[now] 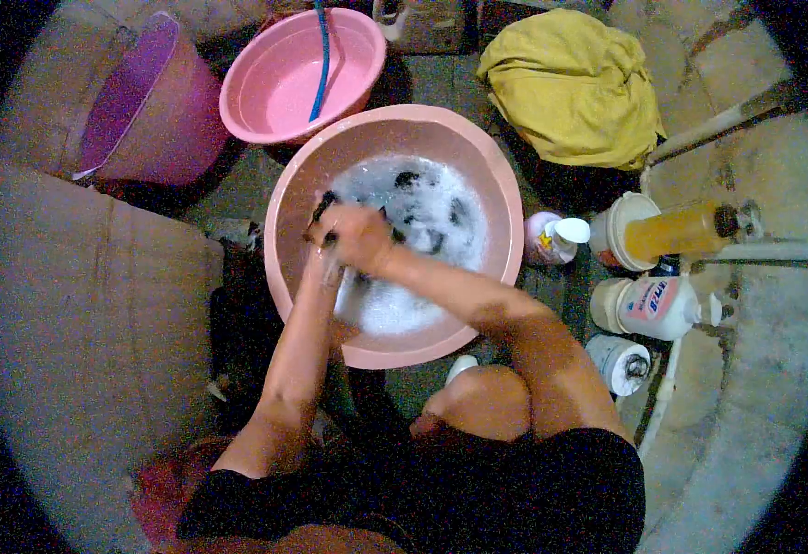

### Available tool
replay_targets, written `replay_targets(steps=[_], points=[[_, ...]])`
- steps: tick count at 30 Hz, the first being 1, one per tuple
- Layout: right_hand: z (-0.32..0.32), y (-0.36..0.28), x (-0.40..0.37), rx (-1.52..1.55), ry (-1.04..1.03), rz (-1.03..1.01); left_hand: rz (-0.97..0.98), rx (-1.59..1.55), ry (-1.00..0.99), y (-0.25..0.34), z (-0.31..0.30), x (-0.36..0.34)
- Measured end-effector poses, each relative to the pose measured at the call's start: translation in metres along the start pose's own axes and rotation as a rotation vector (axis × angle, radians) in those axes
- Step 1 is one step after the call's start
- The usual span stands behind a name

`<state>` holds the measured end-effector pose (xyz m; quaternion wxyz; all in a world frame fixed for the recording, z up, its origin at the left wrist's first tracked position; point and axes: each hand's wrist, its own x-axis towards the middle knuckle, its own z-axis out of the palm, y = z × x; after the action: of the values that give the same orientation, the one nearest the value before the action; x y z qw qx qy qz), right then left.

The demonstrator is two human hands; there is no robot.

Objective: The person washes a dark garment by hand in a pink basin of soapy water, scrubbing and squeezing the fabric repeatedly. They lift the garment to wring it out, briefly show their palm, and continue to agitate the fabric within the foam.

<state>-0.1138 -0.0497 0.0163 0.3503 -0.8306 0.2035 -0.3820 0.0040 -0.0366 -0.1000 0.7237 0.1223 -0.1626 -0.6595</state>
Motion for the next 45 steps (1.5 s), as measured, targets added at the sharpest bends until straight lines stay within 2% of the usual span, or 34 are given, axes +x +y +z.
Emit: replay_targets(steps=[1, 2, 3, 5, 6, 7, 8, 10, 12, 13, 16, 17, 18, 20, 21, 22, 23, 24, 26, 27, 28, 30, 32, 34, 35, 36, 38, 39, 40, 41, 42, 43, 44, 45], points=[[0.007, 0.032, 0.007, 0.046, 0.108, 0.252, 0.024, 0.104, 0.146, 0.001, 0.026, -0.001], [-0.017, 0.037, 0.029, -0.069, 0.003, 0.618, 0.065, 0.386, 0.689, -0.006, 0.09, -0.002], [-0.021, 0.039, 0.029, -0.089, 0.036, 0.566, -0.011, 0.306, 0.759, -0.01, 0.1, -0.004], [-0.009, 0.03, 0.015, -0.182, 0.107, 0.538, 0.005, 0.461, 0.655, -0.003, 0.085, -0.006], [-0.002, 0.014, 0.008, -0.017, 0.082, 0.564, 0.023, 0.542, 0.562, 0.006, 0.075, -0.008], [0.005, -0.01, -0.003, -0.04, 0.07, 0.352, -0.041, 0.244, 0.705, 0.016, 0.091, -0.02], [0.008, -0.025, -0.008, -0.056, 0.063, 0.135, -0.039, 0.241, 0.709, 0.014, 0.077, -0.022], [0.006, -0.006, -0.007, -0.058, 0.045, 0.045, 0.083, -0.112, 0.281, 0.006, 0.052, -0.025], [-0.015, 0.032, 0.018, 0.029, 0.063, 0.599, 0.075, 0.504, 0.789, -0.015, 0.088, -0.008], [-0.011, 0.057, 0.009, 0.05, 0.129, 0.495, -0.052, 0.493, 0.828, -0.009, 0.111, -0.01], [-0.008, -0.011, 0.001, 0.023, 0.145, 0.503, -0.038, 0.327, 0.68, 0.007, 0.1, -0.018], [0.003, -0.021, -0.009, 0.042, 0.122, 0.244, -0.034, 0.318, 0.682, 0.004, 0.1, -0.019], [0.006, -0.029, -0.011, 0.006, 0.028, 0.137, -0.031, 0.277, 0.703, 0.003, 0.1, -0.021], [0.008, 0.023, -0.004, 0.123, 0.113, 0.15, -0.02, 0.199, 0.75, 0.001, 0.102, -0.026], [-0.011, 0.033, 0.013, 0.06, 0.063, 0.594, -0.057, 0.377, 0.784, -0.005, 0.099, -0.017], [-0.014, 0.074, 0.012, 0.165, 0.094, 0.682, -0.131, 0.463, 0.814, -0.002, 0.124, -0.013], [-0.03, 0.076, 0.017, 0.039, -0.123, 0.805, -0.114, 0.448, 0.766, -0.001, 0.122, -0.007], [-0.04, 0.073, 0.022, 0.03, -0.126, 0.802, -0.095, 0.421, 0.721, -0.001, 0.118, 0.0], [-0.048, 0.061, 0.017, 0.956, -0.072, 0.936, -0.073, 0.573, 0.802, 0.016, 0.124, 0.015], [-0.062, 0.061, 0.019, 1.293, -0.174, 1.055, -0.058, 0.75, 0.852, 0.024, 0.124, 0.021], [-0.061, 0.056, 0.022, 1.293, -0.174, 1.046, -0.052, 0.753, 0.847, 0.028, 0.12, 0.027], [-0.05, 0.04, 0.027, 0.728, -0.137, 0.618, 0.061, 0.805, 0.843, 0.031, 0.114, 0.035], [-0.045, 0.05, 0.037, 0.738, -0.076, 0.627, 0.066, 0.802, 0.815, 0.037, 0.107, 0.039], [-0.04, 0.097, 0.035, 0.772, -0.14, 0.818, -0.049, 1.165, 0.564, 0.039, 0.063, 0.041], [-0.032, 0.123, 0.023, 0.463, -0.09, 0.766, -0.084, 1.68, 0.585, 0.035, 0.046, 0.028], [-0.025, 0.128, 0.018, 0.462, -0.086, 0.763, -0.301, 1.661, 0.27, 0.033, -0.01, 0.024], [-0.009, 0.125, 0.001, -0.384, -0.119, 0.9, -0.424, 2.062, 0.389, 0.024, 0.011, 0.001], [-0.006, 0.125, -0.004, -0.493, -0.235, 0.783, -0.426, 2.058, 0.396, 0.019, 0.012, 0.003], [-0.003, 0.134, -0.012, -0.599, -0.313, 0.537, -0.544, 2.146, 0.442, 0.014, 0.012, 0.005], [0.001, 0.142, -0.016, -0.626, -0.273, 0.373, -0.662, 2.235, 0.491, 0.014, 0.013, 0.006], [0.002, 0.148, -0.012, -0.652, -0.226, 0.2, -0.649, 2.242, 0.502, 0.023, 0.021, 0.008], [-0.001, 0.148, -0.004, -0.651, -0.219, 0.194, -0.652, 2.188, 0.519, 0.034, 0.033, 0.006], [-0.005, 0.148, 0.0, -0.432, -0.096, 0.268, -0.66, 2.134, 0.525, 0.043, 0.041, 0.003], [-0.012, 0.143, 0.009, -0.212, 0.029, 0.332, -0.465, 1.881, 0.657, 0.047, 0.022, 0.0]])
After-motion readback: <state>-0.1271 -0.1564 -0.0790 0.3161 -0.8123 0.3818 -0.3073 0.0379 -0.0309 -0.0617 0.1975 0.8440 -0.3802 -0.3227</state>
